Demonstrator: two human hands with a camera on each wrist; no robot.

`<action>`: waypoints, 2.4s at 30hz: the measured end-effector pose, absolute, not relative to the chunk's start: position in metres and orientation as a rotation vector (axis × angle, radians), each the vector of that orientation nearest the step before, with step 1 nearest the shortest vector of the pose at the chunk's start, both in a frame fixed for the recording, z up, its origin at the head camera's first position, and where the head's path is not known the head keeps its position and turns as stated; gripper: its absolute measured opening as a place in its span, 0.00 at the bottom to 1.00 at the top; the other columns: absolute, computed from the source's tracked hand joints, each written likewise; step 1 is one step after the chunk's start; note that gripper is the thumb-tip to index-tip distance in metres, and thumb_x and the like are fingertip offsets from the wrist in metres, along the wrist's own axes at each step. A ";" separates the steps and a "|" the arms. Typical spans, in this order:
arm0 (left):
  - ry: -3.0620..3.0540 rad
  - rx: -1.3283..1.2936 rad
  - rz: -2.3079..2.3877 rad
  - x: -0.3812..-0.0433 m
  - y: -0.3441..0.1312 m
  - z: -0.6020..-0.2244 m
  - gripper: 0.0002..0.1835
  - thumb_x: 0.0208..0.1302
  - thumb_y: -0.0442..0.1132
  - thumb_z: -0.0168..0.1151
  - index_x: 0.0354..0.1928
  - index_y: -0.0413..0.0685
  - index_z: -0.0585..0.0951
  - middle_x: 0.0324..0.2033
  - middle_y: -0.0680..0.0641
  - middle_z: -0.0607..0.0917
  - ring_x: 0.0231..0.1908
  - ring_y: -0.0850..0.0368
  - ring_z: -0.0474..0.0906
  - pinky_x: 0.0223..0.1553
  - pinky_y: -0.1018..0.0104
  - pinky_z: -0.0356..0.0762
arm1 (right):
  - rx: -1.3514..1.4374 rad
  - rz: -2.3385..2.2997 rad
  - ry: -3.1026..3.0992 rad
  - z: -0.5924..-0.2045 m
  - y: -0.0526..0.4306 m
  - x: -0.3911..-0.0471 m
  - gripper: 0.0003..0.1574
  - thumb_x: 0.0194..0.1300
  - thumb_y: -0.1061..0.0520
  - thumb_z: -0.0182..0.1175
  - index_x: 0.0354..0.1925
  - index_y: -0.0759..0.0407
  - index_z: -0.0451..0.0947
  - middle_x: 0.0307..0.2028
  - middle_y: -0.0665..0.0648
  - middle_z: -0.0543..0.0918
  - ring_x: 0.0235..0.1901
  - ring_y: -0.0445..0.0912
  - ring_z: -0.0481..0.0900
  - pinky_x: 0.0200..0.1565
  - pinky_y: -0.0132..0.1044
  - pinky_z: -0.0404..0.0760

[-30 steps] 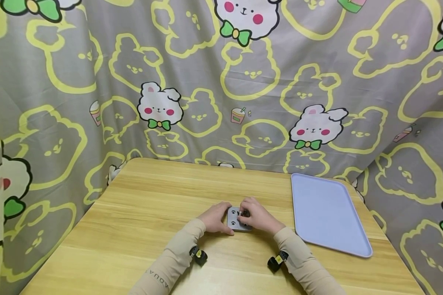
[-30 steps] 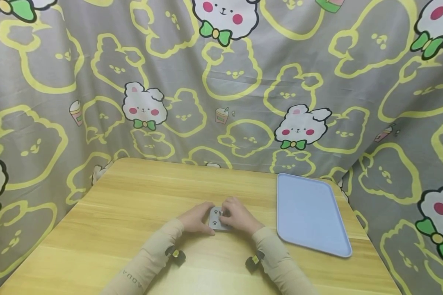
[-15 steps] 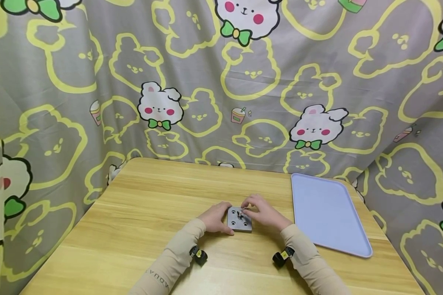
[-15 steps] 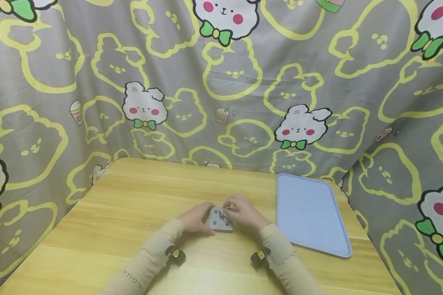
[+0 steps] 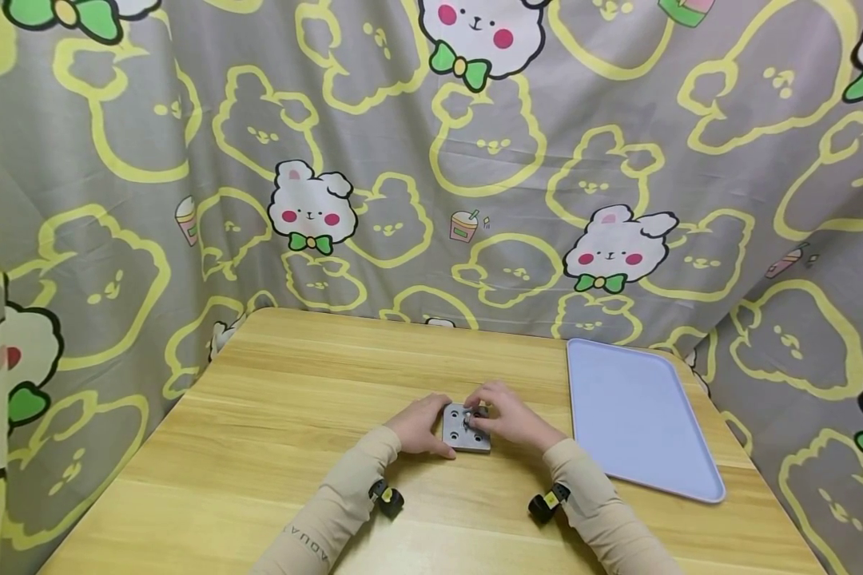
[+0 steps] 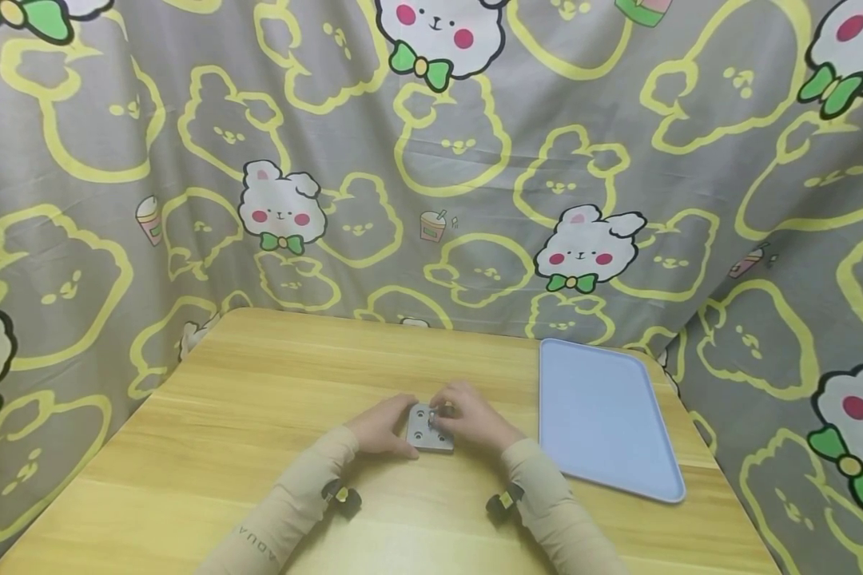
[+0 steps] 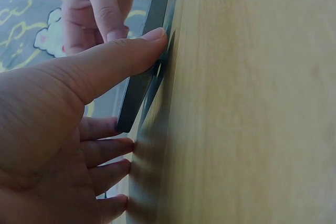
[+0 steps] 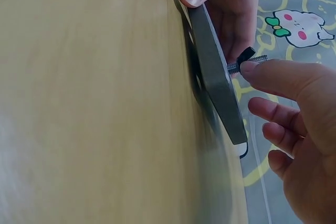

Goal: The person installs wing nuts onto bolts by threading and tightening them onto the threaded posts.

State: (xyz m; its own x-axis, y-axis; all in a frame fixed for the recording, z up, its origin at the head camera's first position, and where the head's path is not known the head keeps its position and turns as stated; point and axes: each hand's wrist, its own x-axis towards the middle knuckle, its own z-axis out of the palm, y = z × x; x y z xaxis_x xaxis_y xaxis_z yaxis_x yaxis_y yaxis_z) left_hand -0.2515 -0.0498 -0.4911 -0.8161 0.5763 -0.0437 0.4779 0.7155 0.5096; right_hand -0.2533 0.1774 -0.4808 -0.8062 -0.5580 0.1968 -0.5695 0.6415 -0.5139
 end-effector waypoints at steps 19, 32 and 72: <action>2.724 0.865 0.726 -0.250 -0.050 -0.489 0.52 0.44 0.57 0.77 0.68 0.40 0.65 0.65 0.42 0.72 0.65 0.46 0.70 0.70 0.53 0.66 | 1.058 0.879 -2.786 -0.489 0.177 -0.255 0.06 0.63 0.55 0.65 0.40 0.47 0.83 0.44 0.47 0.80 0.49 0.43 0.71 0.53 0.41 0.74; 2.722 0.863 0.731 -0.250 -0.051 -0.489 0.52 0.45 0.57 0.77 0.68 0.40 0.64 0.66 0.42 0.72 0.65 0.45 0.70 0.69 0.53 0.68 | 0.932 0.796 -2.747 -0.490 0.165 -0.248 0.07 0.58 0.54 0.69 0.31 0.49 0.78 0.39 0.48 0.78 0.45 0.44 0.70 0.46 0.41 0.74; 2.728 0.877 0.723 -0.249 -0.051 -0.489 0.51 0.43 0.56 0.78 0.67 0.41 0.66 0.63 0.43 0.74 0.61 0.47 0.73 0.67 0.53 0.70 | 1.057 0.880 -2.807 -0.482 0.179 -0.256 0.20 0.61 0.57 0.66 0.53 0.49 0.79 0.46 0.48 0.80 0.52 0.46 0.73 0.55 0.47 0.75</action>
State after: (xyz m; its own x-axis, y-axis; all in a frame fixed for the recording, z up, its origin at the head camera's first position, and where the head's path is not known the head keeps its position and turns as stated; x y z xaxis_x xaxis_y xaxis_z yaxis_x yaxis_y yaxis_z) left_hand -0.2492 -0.0508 -0.4889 -0.8081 0.5884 -0.0268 0.4980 0.7067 0.5025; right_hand -0.2560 0.1793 -0.4817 -0.7713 -0.6026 0.2050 -0.6117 0.6127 -0.5003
